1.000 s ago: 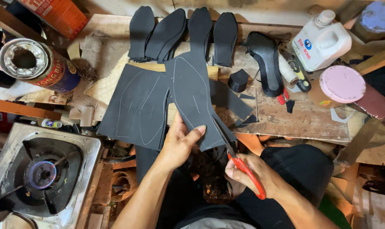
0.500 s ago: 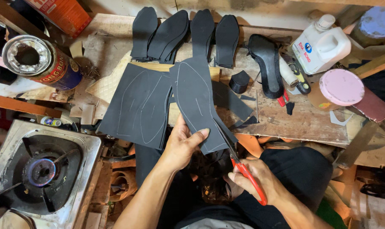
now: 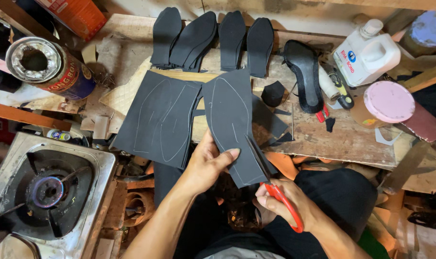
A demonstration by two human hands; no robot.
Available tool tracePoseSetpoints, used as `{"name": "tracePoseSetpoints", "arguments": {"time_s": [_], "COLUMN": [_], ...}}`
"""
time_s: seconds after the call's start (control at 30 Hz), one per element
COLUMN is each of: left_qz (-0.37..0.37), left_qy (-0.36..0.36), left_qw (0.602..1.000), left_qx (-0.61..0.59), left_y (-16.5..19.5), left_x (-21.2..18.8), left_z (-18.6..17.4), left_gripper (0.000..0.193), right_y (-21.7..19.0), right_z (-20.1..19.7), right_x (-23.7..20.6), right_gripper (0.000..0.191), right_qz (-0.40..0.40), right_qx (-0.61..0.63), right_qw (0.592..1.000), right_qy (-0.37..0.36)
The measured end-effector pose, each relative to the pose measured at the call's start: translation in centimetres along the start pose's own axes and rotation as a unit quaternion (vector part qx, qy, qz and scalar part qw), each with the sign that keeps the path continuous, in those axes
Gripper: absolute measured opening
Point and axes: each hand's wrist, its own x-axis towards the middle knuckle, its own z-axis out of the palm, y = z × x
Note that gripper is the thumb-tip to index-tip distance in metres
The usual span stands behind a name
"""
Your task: The person uses red-handled scissors to cut black rubber shoe insoles along pre-drawn outlines. They handle multiple insoles one at a time, cutting them to shape and stacking the finished pieces on the workbench.
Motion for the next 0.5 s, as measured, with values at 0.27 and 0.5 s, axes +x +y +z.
{"name": "tracePoseSetpoints", "arguments": {"time_s": [0.27,0.5], "left_qz": [0.032,-0.013], "left_qy": [-0.005,-0.001], "left_qw": [0.998,0.996], "left_qx": [-0.057,-0.092], "left_y": [-1.2,-0.7], "left_x": [-0.1,-0.2], "left_z": [0.4,0.9], "left_gripper": [0.058,0.06], "right_y": [0.6,1.1], "right_z": [0.3,0.4], "right_x": [-0.8,-1.4], "right_gripper": [0.02,0.025], "right_qz": [0.073,0.064], "right_qx": [0.006,-0.035], "right_qw": [0.997,0.996], "right_qy": [0.031,0.054]}}
